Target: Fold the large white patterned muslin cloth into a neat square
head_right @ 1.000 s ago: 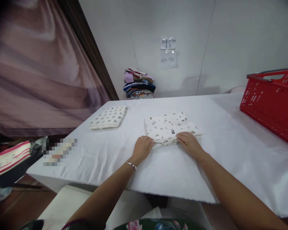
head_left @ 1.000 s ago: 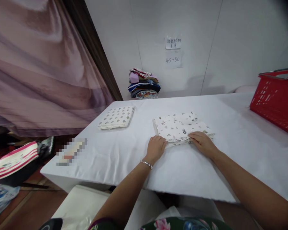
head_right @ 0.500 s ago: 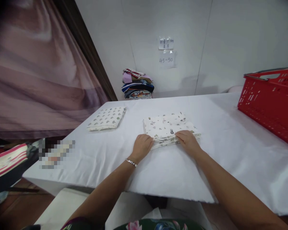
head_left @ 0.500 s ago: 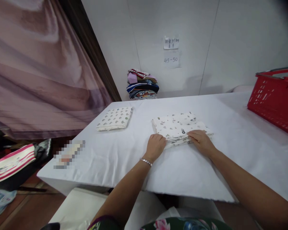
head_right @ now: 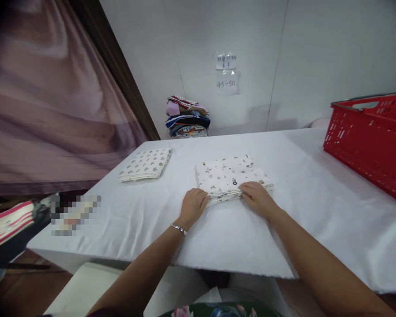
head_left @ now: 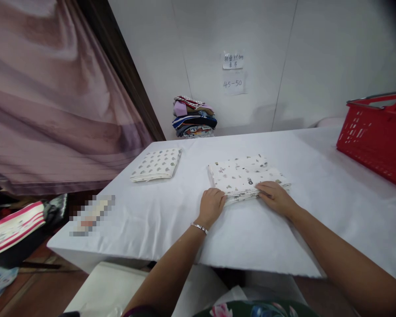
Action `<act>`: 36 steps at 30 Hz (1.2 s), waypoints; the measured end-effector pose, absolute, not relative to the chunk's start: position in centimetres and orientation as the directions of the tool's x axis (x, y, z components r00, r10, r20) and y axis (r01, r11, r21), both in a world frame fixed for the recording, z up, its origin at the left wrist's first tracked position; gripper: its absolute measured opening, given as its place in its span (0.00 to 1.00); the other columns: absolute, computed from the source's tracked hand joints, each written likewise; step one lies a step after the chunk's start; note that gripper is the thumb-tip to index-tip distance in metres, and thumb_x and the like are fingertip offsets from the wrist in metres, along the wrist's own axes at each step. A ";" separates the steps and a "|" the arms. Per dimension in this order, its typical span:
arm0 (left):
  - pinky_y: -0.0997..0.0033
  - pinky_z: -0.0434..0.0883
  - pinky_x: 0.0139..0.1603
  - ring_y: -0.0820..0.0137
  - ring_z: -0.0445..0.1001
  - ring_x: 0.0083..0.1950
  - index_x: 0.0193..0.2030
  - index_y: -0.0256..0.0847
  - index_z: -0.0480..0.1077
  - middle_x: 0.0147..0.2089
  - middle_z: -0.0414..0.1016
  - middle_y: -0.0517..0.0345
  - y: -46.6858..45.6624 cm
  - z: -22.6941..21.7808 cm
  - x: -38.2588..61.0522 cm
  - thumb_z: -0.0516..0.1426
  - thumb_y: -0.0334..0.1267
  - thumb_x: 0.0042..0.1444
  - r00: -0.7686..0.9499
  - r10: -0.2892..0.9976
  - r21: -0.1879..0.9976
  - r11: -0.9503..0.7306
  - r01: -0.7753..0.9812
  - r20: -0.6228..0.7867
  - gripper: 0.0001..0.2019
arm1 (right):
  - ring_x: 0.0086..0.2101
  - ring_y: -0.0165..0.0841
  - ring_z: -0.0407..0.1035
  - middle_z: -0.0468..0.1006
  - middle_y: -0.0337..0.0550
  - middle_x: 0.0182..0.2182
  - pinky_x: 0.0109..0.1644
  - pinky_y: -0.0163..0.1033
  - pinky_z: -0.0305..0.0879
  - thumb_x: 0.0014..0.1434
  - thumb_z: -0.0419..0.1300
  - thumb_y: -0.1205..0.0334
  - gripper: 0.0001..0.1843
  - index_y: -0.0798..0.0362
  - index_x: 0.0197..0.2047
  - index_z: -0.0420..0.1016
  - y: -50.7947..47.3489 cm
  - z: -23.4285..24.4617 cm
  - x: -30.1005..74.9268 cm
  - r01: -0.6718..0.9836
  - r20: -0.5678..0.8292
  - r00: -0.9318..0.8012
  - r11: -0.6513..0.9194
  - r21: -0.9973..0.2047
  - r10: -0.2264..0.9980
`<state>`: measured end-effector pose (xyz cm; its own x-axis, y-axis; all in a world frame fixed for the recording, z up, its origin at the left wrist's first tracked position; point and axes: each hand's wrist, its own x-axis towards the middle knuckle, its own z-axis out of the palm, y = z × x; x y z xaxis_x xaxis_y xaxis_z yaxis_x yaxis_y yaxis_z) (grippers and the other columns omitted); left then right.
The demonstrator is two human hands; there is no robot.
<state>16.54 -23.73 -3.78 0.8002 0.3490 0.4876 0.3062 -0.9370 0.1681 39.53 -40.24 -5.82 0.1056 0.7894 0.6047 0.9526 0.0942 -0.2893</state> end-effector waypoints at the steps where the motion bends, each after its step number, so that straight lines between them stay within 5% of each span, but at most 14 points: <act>1: 0.65 0.61 0.42 0.68 0.65 0.42 0.38 0.41 0.68 0.37 0.70 0.55 -23.7 -3.8 16.5 0.48 0.38 0.62 0.800 0.350 0.172 -0.937 0.305 0.487 0.09 | 0.46 0.37 0.66 0.74 0.46 0.45 0.50 0.49 0.66 0.60 0.52 0.63 0.14 0.48 0.49 0.70 -40.3 -5.8 39.5 0.953 0.603 0.112 0.087 -0.291 0.790; 12: 0.64 0.61 0.43 0.67 0.65 0.42 0.38 0.41 0.69 0.38 0.71 0.54 -23.6 -3.1 16.6 0.48 0.38 0.62 0.831 0.261 0.035 -0.959 0.280 0.492 0.09 | 0.43 0.38 0.68 0.75 0.47 0.42 0.47 0.50 0.66 0.62 0.48 0.63 0.14 0.49 0.47 0.72 -39.4 -5.2 39.1 0.962 0.677 0.152 0.048 -0.268 0.720; 23: 0.65 0.59 0.38 0.66 0.64 0.40 0.37 0.41 0.67 0.38 0.68 0.55 -24.8 -4.3 16.1 0.49 0.33 0.61 0.888 0.176 -0.185 -0.944 0.275 0.424 0.07 | 0.43 0.38 0.68 0.76 0.45 0.42 0.47 0.50 0.67 0.62 0.48 0.64 0.14 0.49 0.46 0.72 -39.6 -5.8 39.4 0.964 0.621 0.120 0.057 -0.258 0.774; 36: 0.63 0.62 0.41 0.66 0.65 0.42 0.45 0.43 0.67 0.42 0.69 0.54 -24.8 -3.2 15.6 0.51 0.38 0.60 0.892 0.283 -0.018 -0.951 0.309 0.353 0.08 | 0.44 0.38 0.68 0.76 0.45 0.42 0.48 0.50 0.67 0.60 0.50 0.64 0.13 0.50 0.45 0.73 -39.7 -6.1 39.5 0.962 0.617 0.127 0.056 -0.268 0.777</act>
